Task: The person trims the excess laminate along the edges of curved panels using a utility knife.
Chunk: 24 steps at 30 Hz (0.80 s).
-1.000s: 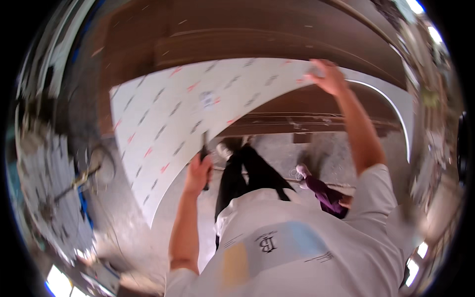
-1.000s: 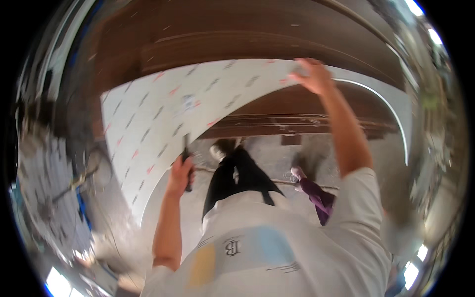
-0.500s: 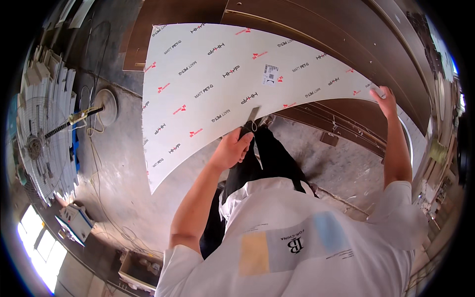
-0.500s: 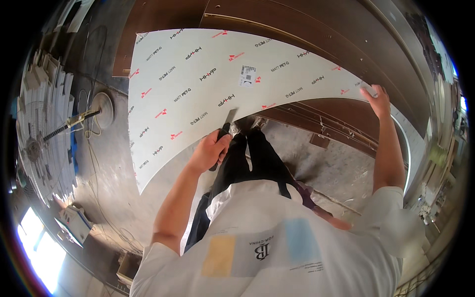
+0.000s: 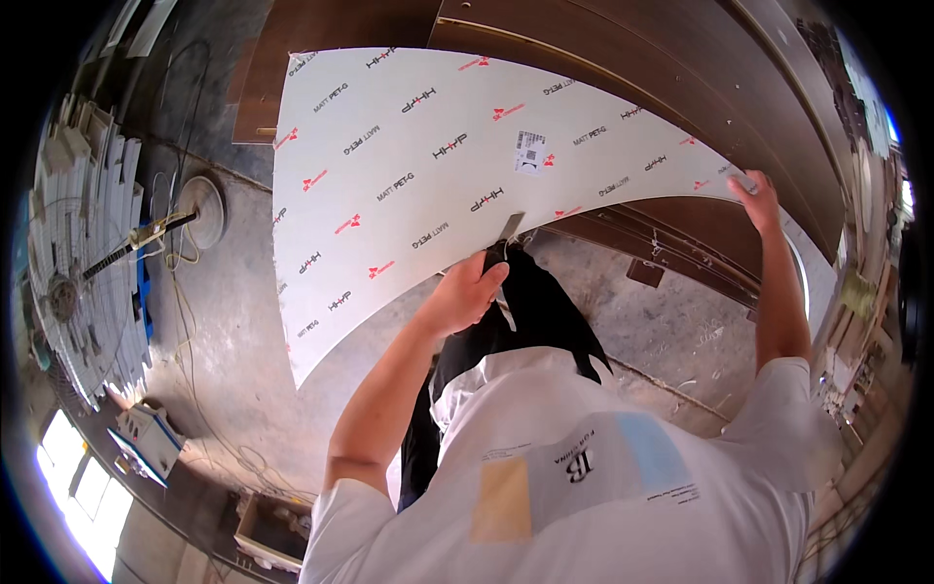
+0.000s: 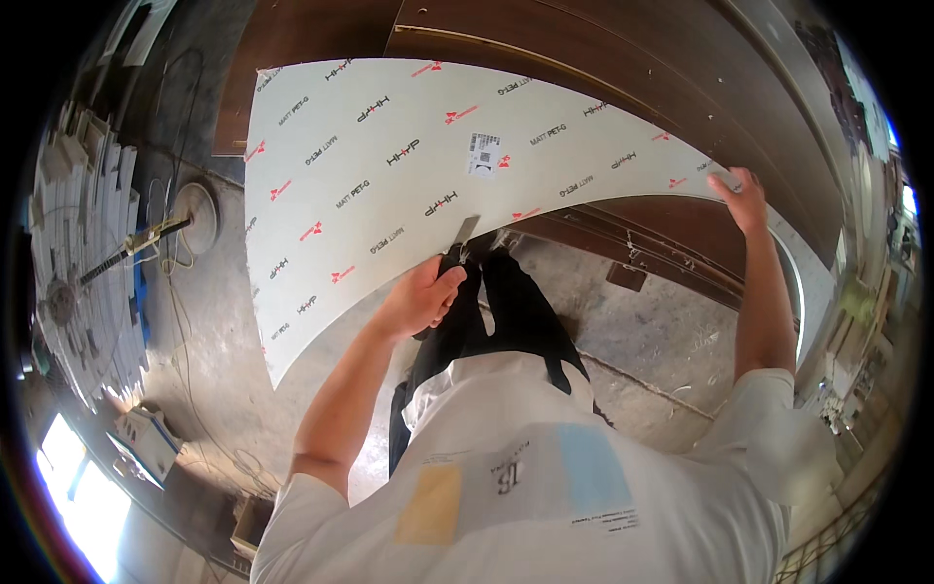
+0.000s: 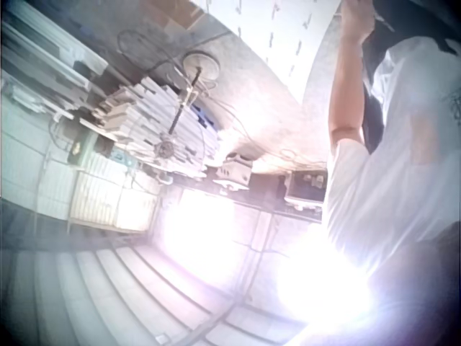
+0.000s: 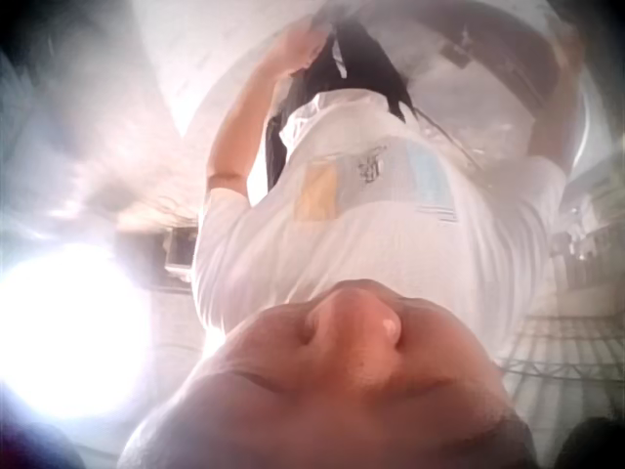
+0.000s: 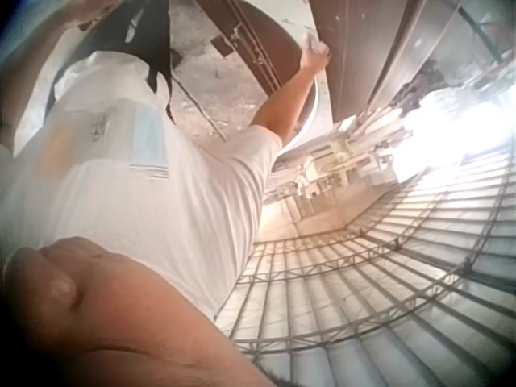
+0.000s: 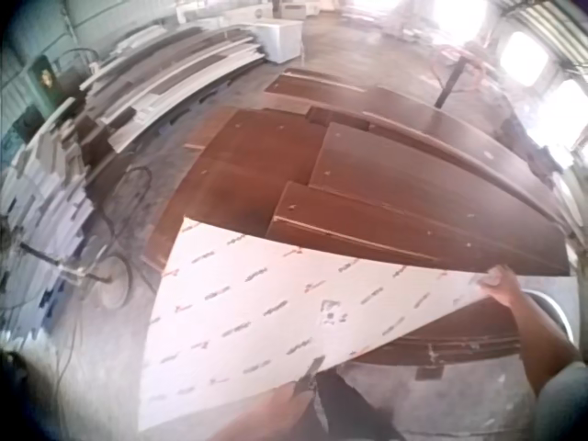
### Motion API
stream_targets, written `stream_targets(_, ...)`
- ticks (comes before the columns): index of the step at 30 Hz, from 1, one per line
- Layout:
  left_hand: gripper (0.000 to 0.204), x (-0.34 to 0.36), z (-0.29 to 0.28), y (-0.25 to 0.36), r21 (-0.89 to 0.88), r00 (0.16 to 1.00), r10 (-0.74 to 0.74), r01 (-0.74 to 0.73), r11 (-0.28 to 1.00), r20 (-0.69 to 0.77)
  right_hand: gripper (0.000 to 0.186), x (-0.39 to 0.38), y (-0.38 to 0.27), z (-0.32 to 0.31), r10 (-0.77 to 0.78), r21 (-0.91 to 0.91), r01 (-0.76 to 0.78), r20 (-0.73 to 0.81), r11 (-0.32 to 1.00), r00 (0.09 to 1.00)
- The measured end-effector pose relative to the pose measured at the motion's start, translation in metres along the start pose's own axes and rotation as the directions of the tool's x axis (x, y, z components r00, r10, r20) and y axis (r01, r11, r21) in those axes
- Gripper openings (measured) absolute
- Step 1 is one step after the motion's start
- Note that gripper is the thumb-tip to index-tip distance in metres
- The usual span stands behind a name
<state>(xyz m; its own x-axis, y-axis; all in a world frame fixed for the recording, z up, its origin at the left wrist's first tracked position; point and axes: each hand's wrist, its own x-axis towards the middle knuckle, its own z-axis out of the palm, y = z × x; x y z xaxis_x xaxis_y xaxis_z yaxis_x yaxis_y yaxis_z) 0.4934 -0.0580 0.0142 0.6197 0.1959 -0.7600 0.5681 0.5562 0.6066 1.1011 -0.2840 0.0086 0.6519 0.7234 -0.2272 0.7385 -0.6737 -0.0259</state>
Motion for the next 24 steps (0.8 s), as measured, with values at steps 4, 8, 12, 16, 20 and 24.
stream_targets(4, 0.026, 0.017, 0.015, 0.004, -0.009, 1.000, 0.014, -0.014, 1.000, 0.021, 0.073, -0.002, -0.009, 0.002, 0.064, -0.022, -0.064, -0.001, 0.998, 0.998)
stream_targets(8, 0.023, 0.036, 0.035, 0.009, 0.006, 0.995, 0.093, -0.093, 0.996, 0.029, 0.074, -0.005, -0.011, -0.001, 0.100, -0.024, -0.100, -0.001, 0.995, 0.995)
stream_targets(12, 0.025, 0.046, 0.051, 0.027, 0.055, 0.985, 0.173, -0.174, 0.983, 0.016, 0.075, -0.010, -0.020, -0.004, 0.138, -0.054, -0.138, 0.005, 0.989, 0.990)
stream_targets(16, 0.027, 0.054, 0.061, 0.037, 0.050, 0.988, 0.148, -0.150, 0.987, 0.033, 0.078, -0.012, -0.031, -0.009, 0.188, -0.073, -0.186, 0.025, 0.980, 0.982)
stream_targets(20, 0.026, 0.064, 0.073, 0.042, 0.033, 0.989, 0.134, -0.136, 0.990, 0.056, 0.081, -0.014, -0.039, -0.015, 0.195, -0.061, -0.192, 0.044, 0.979, 0.980)
stream_targets(24, 0.026, 0.075, 0.091, 0.052, -0.027, 0.994, 0.097, -0.096, 0.995, 0.051, 0.084, -0.015, -0.040, -0.018, 0.193, -0.028, -0.192, 0.045, 0.981, 0.980)
